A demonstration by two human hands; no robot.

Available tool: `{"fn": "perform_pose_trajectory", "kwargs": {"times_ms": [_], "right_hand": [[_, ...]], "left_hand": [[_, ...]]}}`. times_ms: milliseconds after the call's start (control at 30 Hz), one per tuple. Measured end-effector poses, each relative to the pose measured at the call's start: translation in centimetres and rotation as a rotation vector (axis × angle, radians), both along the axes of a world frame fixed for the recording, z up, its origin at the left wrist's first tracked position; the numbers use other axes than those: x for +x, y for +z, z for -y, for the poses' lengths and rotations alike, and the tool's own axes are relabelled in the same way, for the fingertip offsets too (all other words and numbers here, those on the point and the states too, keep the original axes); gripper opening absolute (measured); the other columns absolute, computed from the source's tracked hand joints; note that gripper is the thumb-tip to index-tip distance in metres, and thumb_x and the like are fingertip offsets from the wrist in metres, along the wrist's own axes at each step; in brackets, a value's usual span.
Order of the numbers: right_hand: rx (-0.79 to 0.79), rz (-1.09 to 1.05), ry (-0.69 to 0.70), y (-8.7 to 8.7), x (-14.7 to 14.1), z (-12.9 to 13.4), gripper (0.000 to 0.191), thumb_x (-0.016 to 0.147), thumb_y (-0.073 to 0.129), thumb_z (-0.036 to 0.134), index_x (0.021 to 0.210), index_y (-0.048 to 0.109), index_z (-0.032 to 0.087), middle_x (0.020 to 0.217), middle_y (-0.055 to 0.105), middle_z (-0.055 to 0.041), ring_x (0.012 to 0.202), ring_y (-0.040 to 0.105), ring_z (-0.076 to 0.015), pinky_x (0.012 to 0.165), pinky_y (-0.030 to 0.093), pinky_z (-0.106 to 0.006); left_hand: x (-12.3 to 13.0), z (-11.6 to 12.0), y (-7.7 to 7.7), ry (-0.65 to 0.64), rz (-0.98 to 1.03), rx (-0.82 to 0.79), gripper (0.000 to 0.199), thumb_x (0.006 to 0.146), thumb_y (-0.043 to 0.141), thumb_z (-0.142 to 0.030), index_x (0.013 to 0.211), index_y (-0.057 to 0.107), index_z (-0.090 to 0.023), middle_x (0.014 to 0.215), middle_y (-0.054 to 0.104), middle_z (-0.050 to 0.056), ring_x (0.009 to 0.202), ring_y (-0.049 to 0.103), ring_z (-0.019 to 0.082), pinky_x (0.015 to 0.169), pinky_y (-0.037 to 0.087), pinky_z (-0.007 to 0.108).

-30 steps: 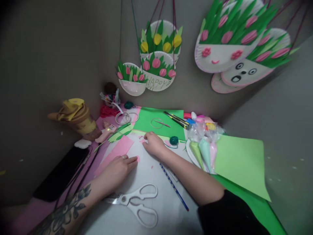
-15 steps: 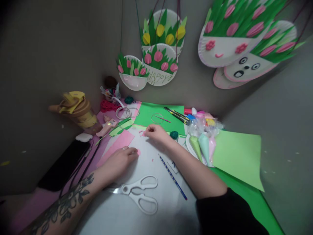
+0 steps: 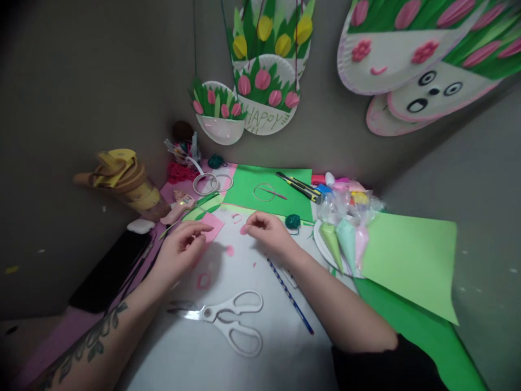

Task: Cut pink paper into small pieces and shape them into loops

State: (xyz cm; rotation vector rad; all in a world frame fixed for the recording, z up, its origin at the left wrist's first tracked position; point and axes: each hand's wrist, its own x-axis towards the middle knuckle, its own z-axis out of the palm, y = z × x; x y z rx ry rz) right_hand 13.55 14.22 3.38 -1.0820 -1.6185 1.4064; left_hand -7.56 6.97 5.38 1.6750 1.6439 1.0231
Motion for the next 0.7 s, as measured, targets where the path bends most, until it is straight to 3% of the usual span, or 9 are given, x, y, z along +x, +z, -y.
{"fn": "perform_pose_trajectory", "kwargs": {"times_ms": [133, 267, 333, 467, 567, 700], "right_hand": [[-0.050, -0.034, 0.046, 0.4, -1.7, 2.2, 0.017, 0.072, 0.069, 0.032, 0.068, 0.062, 0.018, 0.066, 0.063, 0.0000, 0.062, 0.053, -0.0136, 0.059, 0.040, -0.026], [-0.109, -0.030, 0.053, 0.6, -2.7, 3.6, 0.019, 0.072, 0.068, 0.033, 0.066, 0.057, 0.018, 0.064, 0.059, 0.0012, 0.060, 0.052, -0.0127, 0.057, 0.041, -0.025], [-0.035, -0.046, 0.060, 0.5, -2.6, 3.6, 0.015, 0.076, 0.065, 0.032, 0.076, 0.059, 0.018, 0.069, 0.059, 0.0004, 0.064, 0.054, -0.0135, 0.061, 0.043, -0.026], [0.275, -0.030, 0.154, 0.4, -1.9, 3.2, 0.015, 0.083, 0.060, 0.024, 0.097, 0.062, 0.021, 0.085, 0.063, -0.0034, 0.075, 0.057, -0.0147, 0.065, 0.045, -0.026], [0.440, -0.041, 0.254, 0.2, -1.7, 2.9, 0.008, 0.087, 0.058, 0.021, 0.090, 0.066, 0.021, 0.086, 0.066, -0.0048, 0.081, 0.060, -0.0162, 0.070, 0.048, -0.029], [0.485, -0.106, 0.296, 0.0, -1.8, 3.0, 0.009, 0.088, 0.060, 0.023, 0.086, 0.068, 0.021, 0.086, 0.070, -0.0059, 0.082, 0.064, -0.0167, 0.073, 0.051, -0.030]], "left_hand": [[1.3, 0.5, 0.3, -0.116, 0.204, -0.263, 0.028, 0.077, 0.059, -0.037, 0.092, 0.066, -0.015, 0.081, 0.067, 0.005, 0.062, 0.057, 0.013, 0.055, 0.045, 0.022], [1.8, 1.0, 0.0, -0.133, 0.300, -0.386, 0.029, 0.079, 0.055, -0.043, 0.074, 0.061, -0.015, 0.061, 0.054, -0.002, 0.048, 0.045, 0.009, 0.043, 0.032, 0.020], [1.5, 0.9, -0.1, -0.113, 0.349, -0.376, 0.026, 0.077, 0.055, -0.040, 0.068, 0.058, -0.015, 0.057, 0.047, -0.004, 0.050, 0.043, 0.009, 0.046, 0.032, 0.019], [0.9, 0.6, 0.0, -0.157, 0.474, -0.436, 0.021, 0.074, 0.056, -0.032, 0.061, 0.052, -0.015, 0.055, 0.042, -0.006, 0.049, 0.039, 0.007, 0.046, 0.030, 0.018], [0.8, 0.8, 0.2, -0.194, 0.553, -0.560, 0.022, 0.073, 0.056, -0.033, 0.061, 0.049, -0.016, 0.052, 0.038, -0.007, 0.043, 0.035, 0.006, 0.041, 0.028, 0.018], [0.9, 1.0, 0.3, -0.216, 0.585, -0.620, 0.020, 0.073, 0.056, -0.032, 0.062, 0.050, -0.017, 0.050, 0.038, -0.008, 0.038, 0.033, 0.005, 0.038, 0.028, 0.018]]}}
